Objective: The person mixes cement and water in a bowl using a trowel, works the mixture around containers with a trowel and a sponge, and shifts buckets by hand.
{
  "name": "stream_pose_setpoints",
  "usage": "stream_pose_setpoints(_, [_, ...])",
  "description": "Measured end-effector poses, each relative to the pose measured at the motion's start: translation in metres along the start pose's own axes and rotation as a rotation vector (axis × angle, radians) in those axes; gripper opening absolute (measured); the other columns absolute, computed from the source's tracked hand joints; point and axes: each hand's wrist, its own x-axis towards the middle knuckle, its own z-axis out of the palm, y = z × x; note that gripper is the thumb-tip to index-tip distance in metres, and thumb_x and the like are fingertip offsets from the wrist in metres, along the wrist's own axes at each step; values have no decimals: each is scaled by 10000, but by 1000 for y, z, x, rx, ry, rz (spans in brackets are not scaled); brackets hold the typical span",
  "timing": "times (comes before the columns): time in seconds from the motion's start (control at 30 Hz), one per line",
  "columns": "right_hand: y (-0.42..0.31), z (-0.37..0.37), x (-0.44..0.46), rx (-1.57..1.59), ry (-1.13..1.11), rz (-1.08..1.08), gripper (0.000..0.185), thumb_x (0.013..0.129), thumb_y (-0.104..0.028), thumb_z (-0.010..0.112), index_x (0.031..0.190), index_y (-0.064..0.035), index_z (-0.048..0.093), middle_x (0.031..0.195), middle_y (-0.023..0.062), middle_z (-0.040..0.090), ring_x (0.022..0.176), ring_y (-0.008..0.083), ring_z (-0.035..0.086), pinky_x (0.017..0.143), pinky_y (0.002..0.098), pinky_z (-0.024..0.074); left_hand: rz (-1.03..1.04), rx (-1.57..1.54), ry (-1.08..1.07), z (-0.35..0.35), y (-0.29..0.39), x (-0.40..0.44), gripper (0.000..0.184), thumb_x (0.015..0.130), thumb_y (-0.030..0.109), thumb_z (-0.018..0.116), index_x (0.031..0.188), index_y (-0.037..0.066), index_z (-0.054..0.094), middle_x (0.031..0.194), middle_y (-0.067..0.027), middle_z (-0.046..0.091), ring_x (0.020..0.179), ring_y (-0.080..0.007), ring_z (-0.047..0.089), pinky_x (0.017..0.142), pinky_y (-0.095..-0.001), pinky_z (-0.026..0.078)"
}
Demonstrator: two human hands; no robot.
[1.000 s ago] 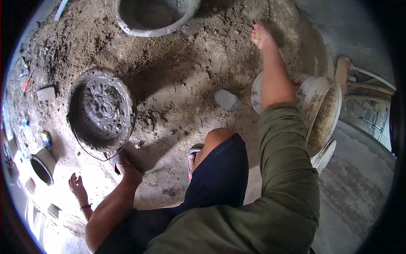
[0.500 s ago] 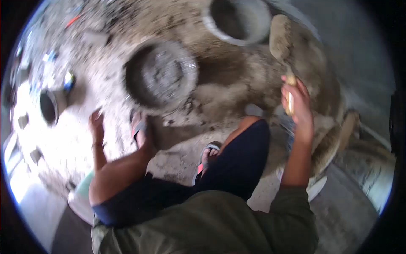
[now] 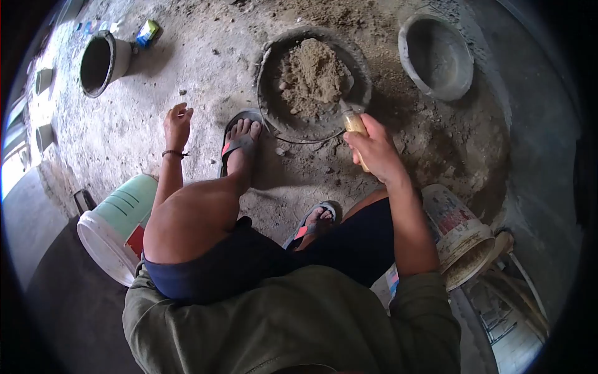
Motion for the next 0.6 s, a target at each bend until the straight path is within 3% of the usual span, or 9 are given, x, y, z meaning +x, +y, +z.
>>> stream_pose_setpoints(0.1, [-2,-3,-5,-340,212,-152,275,855,-138,647,1074,17,589,899,162,664,768,292,665,681,384,524,9,7,2,-2,3,3,337,850,252,707,1124,55,692,1055,-170,672,981,-290,657,857,-381,513])
stream_pose_setpoints(0.2, [-6,-12,-10,-781,431,-364,396,842,-146,644,1202,6,583,1068,218,657,960,400,639,847,455,504,42,25,-46,-2,15,7,375,879,263,683,1173,31,666,1074,-186,676,993,-282,666,877,-369,516])
stream_pose_setpoints(0.23, [-12,-16,-13,-814,410,-340,480,819,-129,632,1283,-24,566,1129,218,636,1012,413,617,887,476,489,41,-15,-94,-1,25,9,387,882,263,684,1186,26,659,1112,-187,674,1006,-275,665,891,-365,512])
stream_pose_setpoints(0.3, [-31,-27,-18,-914,360,-324,512,799,-114,624,1302,-34,562,1110,215,633,1005,410,617,887,469,491,68,-268,-312,10,39,15,396,932,319,640,1204,31,654,1165,-120,676,1000,-207,651,870,-339,506])
stream_pose_setpoints(0.37, [-61,-36,-19,-1036,294,-293,567,765,-80,606,1329,-53,561,1073,214,616,984,406,617,879,470,494,-132,-546,-674,0,105,4,508,975,414,572,1331,52,559,1163,-84,646,1034,-169,602,870,-311,475])
stream_pose_setpoints(0.43, [-90,-51,-5,-1206,239,-347,513,769,-66,608,1281,-95,614,1022,184,607,946,387,627,856,481,496,-150,-787,-811,0,155,-9,557,981,435,568,1396,68,498,1185,-92,624,1053,-186,597,874,-311,479])
stream_pose_setpoints(0.47, [-107,-52,4,-1270,243,-394,447,779,-52,603,1219,-111,652,997,171,611,925,383,634,840,483,499,-95,-785,-822,10,164,-10,512,966,388,614,1348,57,532,1137,-91,636,998,-163,605,828,-297,493])
stream_pose_setpoints(0.53, [-132,-42,21,-1368,256,-529,303,784,-36,602,1064,-102,696,940,157,622,902,381,640,812,487,506,163,-361,-819,-3,198,-11,422,929,263,660,1262,22,567,1053,-82,660,910,-132,611,773,-286,503])
stream_pose_setpoints(0.6, [-151,-25,36,-1491,271,-633,238,778,-31,609,986,-98,703,928,145,634,900,374,642,804,484,510,335,-358,-674,16,185,-10,389,872,243,679,1135,-24,578,970,-150,682,869,-189,654,747,-330,515])
